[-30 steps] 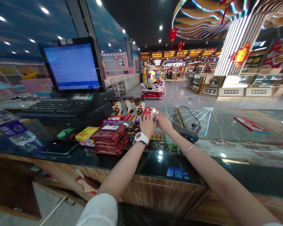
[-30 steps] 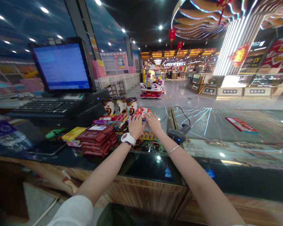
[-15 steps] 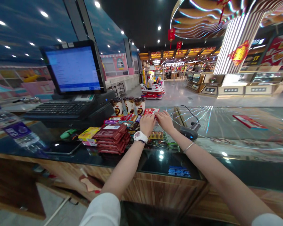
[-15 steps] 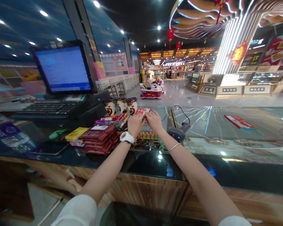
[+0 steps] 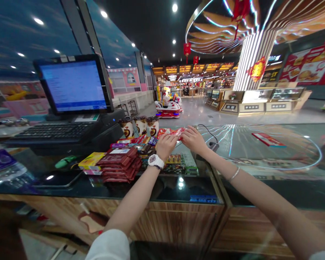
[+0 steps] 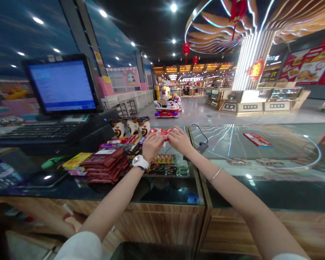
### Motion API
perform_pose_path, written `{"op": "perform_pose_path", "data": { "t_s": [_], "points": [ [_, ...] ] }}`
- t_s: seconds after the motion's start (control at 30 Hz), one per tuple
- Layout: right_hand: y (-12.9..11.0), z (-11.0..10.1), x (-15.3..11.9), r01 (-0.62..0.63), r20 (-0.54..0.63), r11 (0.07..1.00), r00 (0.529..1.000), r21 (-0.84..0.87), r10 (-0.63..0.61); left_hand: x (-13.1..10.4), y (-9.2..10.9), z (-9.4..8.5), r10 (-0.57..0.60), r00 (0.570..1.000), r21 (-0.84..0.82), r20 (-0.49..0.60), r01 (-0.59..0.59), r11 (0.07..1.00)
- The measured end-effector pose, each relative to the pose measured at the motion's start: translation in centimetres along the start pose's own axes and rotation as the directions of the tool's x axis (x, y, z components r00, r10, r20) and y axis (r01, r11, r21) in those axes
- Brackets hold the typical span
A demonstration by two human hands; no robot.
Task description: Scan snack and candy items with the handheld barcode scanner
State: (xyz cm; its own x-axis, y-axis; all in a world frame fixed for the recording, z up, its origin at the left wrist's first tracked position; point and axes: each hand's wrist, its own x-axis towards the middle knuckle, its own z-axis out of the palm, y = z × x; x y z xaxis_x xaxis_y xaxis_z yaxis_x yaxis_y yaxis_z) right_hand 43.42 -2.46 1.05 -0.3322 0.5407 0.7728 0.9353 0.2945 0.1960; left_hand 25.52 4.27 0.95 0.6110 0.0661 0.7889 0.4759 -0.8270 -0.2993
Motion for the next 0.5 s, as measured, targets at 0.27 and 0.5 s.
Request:
{"op": "perform_pose_path", "data": {
  "t_s": [0.27, 0.5],
  "points": [
    [6.2, -2.2, -5.1, -0.211, 0.047, 0.880, 0.976, 0.426, 0.212, 0.5, 0.7, 0.0, 0.176, 0.981, -0.073, -0.077, -0.181, 0.981],
    [7.7, -3.4, -5.7, -0.311, 0.233, 0.785, 0.948, 0.536, 0.217, 0.4, 0.8, 0.4, 0.244, 0.968, -0.113, -0.059, -0.250, 0.962]
  ]
}}
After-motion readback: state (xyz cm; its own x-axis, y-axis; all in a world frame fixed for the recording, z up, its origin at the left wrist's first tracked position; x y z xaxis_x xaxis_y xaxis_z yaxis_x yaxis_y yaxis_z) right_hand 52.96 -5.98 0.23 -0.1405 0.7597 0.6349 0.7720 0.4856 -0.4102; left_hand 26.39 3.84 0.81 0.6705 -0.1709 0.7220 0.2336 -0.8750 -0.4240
